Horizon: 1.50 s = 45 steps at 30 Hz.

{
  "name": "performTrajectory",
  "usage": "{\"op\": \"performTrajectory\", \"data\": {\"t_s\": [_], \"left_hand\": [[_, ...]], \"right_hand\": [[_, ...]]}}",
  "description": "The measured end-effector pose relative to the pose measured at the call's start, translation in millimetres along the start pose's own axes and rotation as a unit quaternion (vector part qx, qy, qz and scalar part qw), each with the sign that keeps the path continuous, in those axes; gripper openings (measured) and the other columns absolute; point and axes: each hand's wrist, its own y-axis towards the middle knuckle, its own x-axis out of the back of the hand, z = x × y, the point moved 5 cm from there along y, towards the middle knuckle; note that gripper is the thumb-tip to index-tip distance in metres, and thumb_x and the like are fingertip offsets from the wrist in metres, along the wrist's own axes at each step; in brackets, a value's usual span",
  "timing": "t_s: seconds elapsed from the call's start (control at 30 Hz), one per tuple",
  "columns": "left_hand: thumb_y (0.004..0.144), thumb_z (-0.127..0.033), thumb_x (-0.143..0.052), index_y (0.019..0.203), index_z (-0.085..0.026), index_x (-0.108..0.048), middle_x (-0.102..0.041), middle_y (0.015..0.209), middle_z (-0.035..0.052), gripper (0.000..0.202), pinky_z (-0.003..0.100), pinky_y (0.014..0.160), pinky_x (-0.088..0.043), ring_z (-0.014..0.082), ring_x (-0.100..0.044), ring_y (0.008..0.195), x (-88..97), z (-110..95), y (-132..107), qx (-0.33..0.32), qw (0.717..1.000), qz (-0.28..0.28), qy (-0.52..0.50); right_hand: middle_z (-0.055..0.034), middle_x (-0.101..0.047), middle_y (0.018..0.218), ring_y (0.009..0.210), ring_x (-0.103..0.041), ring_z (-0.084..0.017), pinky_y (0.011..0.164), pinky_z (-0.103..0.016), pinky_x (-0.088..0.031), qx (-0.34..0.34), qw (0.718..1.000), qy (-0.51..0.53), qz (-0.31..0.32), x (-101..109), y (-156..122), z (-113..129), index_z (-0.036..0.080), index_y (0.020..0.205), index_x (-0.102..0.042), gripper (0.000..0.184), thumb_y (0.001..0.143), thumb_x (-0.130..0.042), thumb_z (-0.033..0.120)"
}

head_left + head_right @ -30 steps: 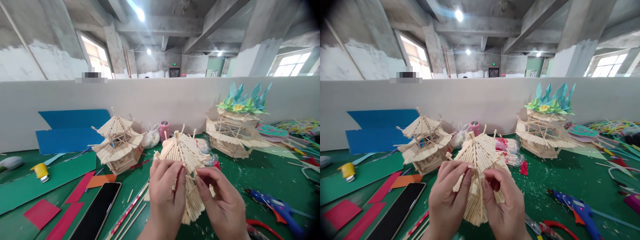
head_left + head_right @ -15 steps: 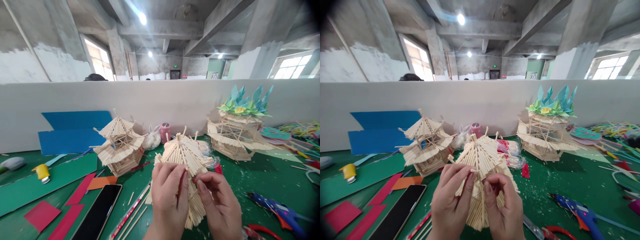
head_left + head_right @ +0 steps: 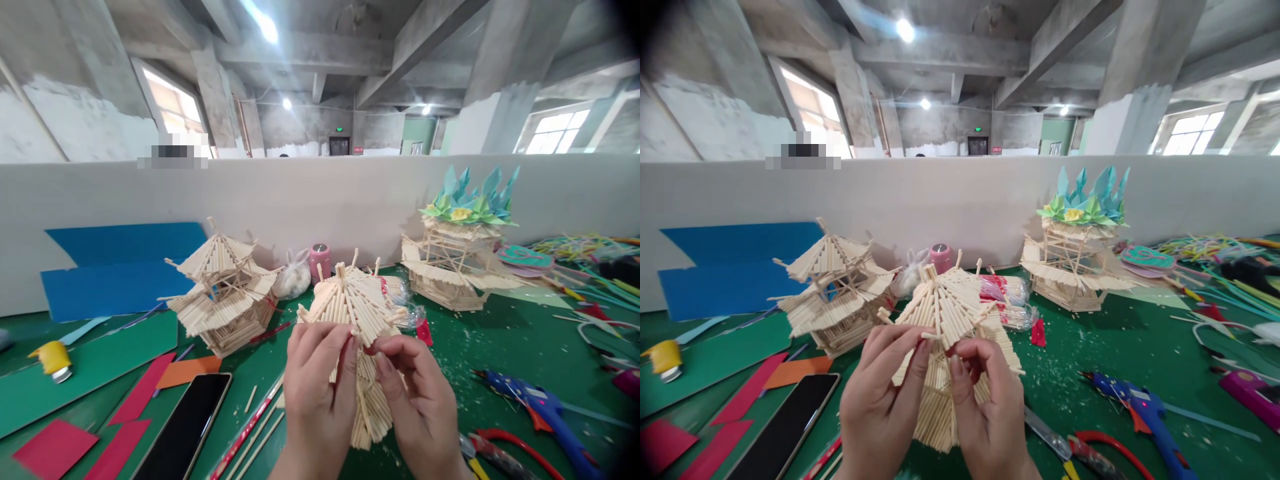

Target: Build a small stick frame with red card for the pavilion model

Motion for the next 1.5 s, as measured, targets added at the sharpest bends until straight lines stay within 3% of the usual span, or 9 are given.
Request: {"op": "performTrajectory", "data": {"t_s": [0.73,1.5], "left_hand": [[0.073,-0.002,-0.054,0.087,-0.013,-0.06,-0.057,0.077,0.0035,0.019,0.031,0.068,-0.04,0.0146,-0.048,0.071,-0.8,-2.9,-2.1,-0.021,1.0,-0.003,0.015],[0.071,-0.002,-0.056,0.083,-0.015,-0.063,-0.06,0.073,0.0042,0.019,0.031,0.063,-0.042,0.0148,-0.048,0.068,-0.2,-4.8,-0.9,-0.033,0.999,-0.029,0.0]], "right_hand": [[-0.0009,-0.059,0.078,0.069,-0.058,-0.013,0.056,-0.021,-0.046,0.007,1.0,-0.02,-0.005,-0.4,1.6,-0.3,0.022,0.09,-0.05,0.009,0.082,-0.048,0.019],[-0.0049,-0.06,0.081,0.073,-0.059,-0.017,0.056,-0.024,-0.047,-0.006,1.0,-0.013,-0.008,-1.2,-0.7,-5.8,0.02,0.089,-0.052,0.008,0.081,-0.049,0.021]]}}
